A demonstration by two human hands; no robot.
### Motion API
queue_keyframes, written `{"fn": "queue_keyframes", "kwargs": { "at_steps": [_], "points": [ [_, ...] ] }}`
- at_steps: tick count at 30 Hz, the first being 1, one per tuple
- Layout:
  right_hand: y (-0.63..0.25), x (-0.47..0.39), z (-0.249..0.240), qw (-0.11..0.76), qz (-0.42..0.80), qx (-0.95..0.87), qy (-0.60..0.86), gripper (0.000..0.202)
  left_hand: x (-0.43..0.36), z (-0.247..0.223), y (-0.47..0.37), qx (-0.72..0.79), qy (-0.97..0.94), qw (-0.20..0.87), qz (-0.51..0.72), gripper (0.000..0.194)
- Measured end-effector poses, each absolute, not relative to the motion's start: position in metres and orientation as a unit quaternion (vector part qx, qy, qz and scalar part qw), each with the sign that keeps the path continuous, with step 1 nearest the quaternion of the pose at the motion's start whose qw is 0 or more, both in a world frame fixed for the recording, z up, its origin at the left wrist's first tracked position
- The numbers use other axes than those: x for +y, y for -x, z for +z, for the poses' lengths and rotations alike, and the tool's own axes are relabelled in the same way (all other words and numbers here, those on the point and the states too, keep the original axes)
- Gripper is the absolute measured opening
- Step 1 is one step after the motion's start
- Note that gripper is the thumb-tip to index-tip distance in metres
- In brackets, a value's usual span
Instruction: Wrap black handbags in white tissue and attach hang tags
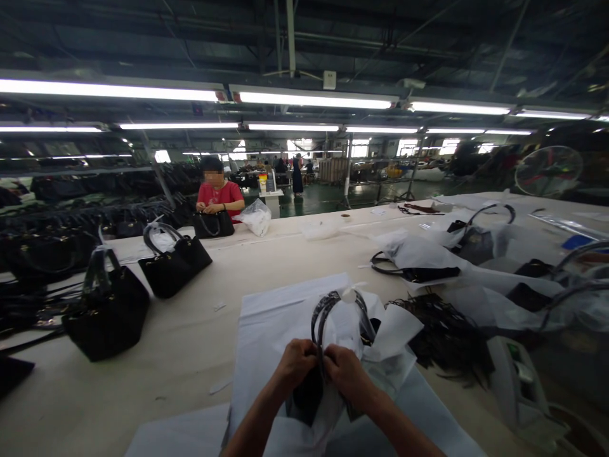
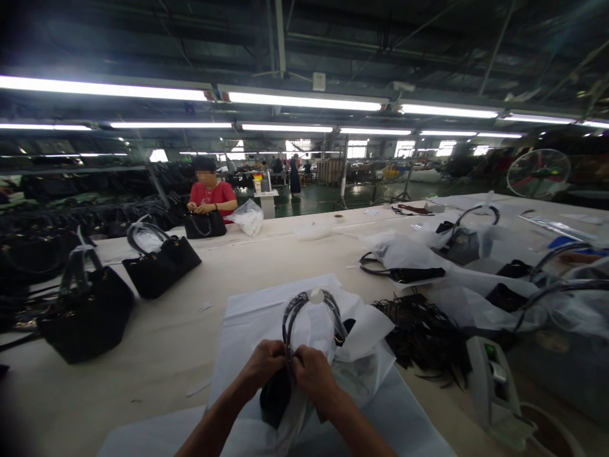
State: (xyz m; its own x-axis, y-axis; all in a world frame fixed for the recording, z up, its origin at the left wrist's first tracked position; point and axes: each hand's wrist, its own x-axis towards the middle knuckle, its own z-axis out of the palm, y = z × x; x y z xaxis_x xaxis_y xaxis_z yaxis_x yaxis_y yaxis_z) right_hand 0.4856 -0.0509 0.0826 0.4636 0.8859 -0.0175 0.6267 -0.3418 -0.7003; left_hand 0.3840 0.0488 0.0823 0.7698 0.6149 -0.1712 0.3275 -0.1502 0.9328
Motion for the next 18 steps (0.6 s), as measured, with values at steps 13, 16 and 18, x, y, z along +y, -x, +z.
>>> {"fn": "queue_keyframes", "kwargs": {
  "at_steps": [13,16,18],
  "points": [
    [-0.488,-0.067,0.087,0.335,0.210,-0.460,0.795,0.016,0.060,0.089,-0.367,0.279,-0.629,0.717,0.109,0.020],
    [-0.490,-0.070,0.081,0.349,0.219,-0.454,0.790,0.014,0.063,0.088,-0.364,0.249,-0.590,0.756,0.133,0.016],
    [-0.491,-0.073,0.077,0.361,0.230,-0.455,0.780,0.012,0.065,0.087,-0.364,0.232,-0.571,0.774,0.145,0.013]
  ]
}}
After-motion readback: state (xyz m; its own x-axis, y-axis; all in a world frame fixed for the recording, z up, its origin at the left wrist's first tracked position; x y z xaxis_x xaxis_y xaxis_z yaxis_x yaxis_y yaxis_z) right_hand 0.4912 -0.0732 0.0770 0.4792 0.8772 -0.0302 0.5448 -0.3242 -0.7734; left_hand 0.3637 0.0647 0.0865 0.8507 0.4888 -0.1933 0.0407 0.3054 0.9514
